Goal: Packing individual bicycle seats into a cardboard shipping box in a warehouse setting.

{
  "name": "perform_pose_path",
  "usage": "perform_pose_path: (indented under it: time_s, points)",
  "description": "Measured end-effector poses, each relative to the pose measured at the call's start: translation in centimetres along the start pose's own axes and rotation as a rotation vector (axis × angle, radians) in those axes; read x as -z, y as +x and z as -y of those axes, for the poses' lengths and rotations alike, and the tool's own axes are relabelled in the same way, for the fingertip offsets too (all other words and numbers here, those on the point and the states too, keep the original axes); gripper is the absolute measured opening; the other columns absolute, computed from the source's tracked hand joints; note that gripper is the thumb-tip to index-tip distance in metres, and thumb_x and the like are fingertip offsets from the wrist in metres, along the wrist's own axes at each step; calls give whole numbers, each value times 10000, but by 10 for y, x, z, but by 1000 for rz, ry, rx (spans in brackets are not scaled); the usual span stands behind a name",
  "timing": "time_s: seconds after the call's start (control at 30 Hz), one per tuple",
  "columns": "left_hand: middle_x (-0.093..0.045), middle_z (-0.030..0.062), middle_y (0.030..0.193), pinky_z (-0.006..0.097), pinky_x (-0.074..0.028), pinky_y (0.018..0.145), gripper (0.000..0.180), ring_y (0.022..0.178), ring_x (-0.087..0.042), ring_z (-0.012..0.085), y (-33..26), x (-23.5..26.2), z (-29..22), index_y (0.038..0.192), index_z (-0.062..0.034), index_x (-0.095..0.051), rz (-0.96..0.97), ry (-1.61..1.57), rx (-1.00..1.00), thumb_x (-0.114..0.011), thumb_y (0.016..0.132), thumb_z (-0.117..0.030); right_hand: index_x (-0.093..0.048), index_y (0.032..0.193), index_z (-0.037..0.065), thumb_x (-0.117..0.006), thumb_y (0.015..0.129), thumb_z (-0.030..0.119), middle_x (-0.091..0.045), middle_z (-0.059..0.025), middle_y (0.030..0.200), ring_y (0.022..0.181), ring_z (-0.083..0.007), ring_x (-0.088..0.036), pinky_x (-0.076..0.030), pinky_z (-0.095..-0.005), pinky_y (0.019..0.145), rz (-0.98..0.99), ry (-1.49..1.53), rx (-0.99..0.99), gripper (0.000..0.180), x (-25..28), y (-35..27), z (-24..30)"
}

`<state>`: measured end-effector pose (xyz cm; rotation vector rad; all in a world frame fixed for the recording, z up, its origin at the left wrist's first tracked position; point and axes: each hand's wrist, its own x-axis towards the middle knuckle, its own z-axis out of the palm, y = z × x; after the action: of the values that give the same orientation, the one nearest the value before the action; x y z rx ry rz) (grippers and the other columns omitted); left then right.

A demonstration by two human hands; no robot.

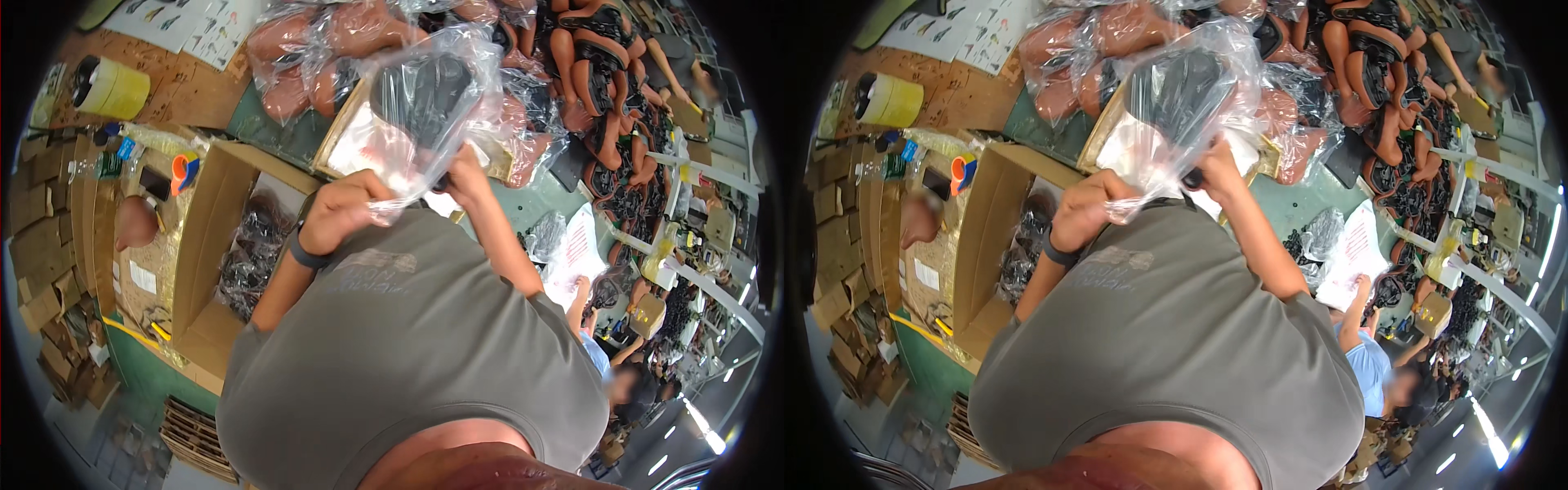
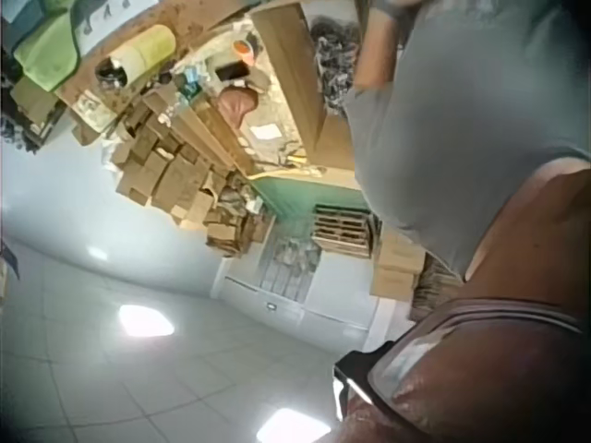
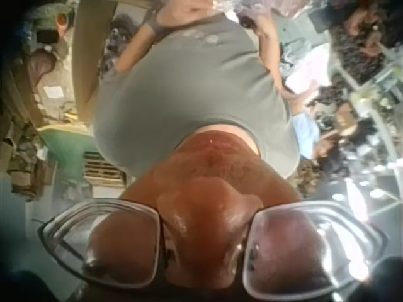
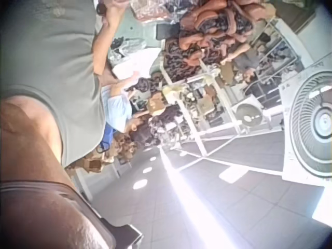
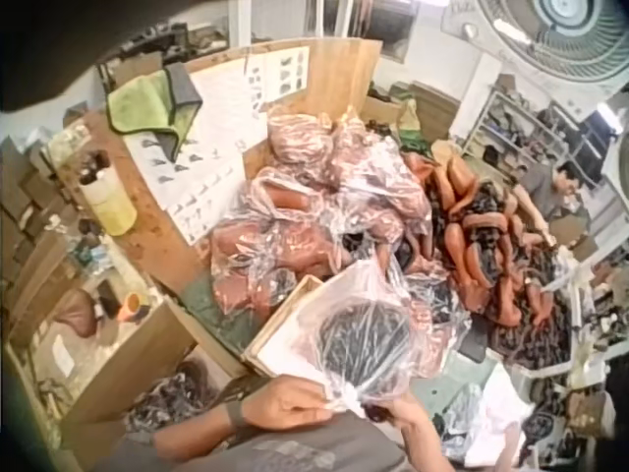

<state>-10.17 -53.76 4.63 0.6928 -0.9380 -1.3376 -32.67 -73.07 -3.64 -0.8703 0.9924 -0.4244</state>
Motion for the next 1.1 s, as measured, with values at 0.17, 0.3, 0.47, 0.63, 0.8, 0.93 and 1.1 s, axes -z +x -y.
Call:
perform_pose_path:
  time_s: [0.17,0.3,0.47,0.63,0.8,0.93,1.1]
  points:
    - [-706,141,1228,430,-569,989,386,1105,-701,279,31,7,67,1336,-2,-590,-575,17,52,-710,1061,-246,-705,1253,15,-871,873,124,-749,-147,1060,1037,-300,-730,-560,-454,981,107,-682,811,428,-29,13,15]
    - [-675,108,1326,441,-582,1029,368,1179,-676,273,27,111,103,1364,-56,-573,-932,-241,115,-714,1040,-156,-792,1187,25,-804,849,212,-755,-257,1008,1005,-446,-723,-545,-556,928,302,-1075,731,387,-3,9,-22]
    - [-718,113,1361,452,-610,980,348,1208,-684,299,35,246,84,1346,-71,-681,-1000,-520,-207,-611,1094,-300,-704,1358,46,-825,879,201,-769,-194,1066,1052,-395,-757,-608,-504,947,516,-1207,470,518,130,19,-71]
    - [-472,157,1570,528,-469,1248,522,1431,-531,338,26,263,86,1549,15,-411,-1558,-149,-21,-601,1102,-177,-764,1234,14,-704,978,153,-806,-195,1025,743,-217,-758,-602,-382,675,71,-890,-69,297,194,97,92]
    - [-575,193,1552,463,-485,1152,621,1387,-587,348,116,131,122,1573,29,-479,-942,1108,-55,-710,1010,-93,-709,1324,-42,-844,926,190,-807,-149,1099,954,-209,-762,-603,-357,797,-626,-515,373,480,248,316,72]
    - [-617,250,1515,489,-505,1160,554,1368,-614,431,157,52,174,1445,-37,-650,365,1175,61,-780,908,-79,-733,1263,23,-904,846,160,-783,-92,1076,828,-236,-728,-583,-363,726,-527,-228,271,470,274,385,60]
    - [-414,135,1738,620,-295,1323,664,1634,-359,334,147,24,243,1562,-255,-608,581,1483,-180,-759,917,-208,-781,1195,-1,-928,710,389,-810,-244,1141,1041,-353,-797,-608,-427,955,-709,-742,504,640,256,305,101]
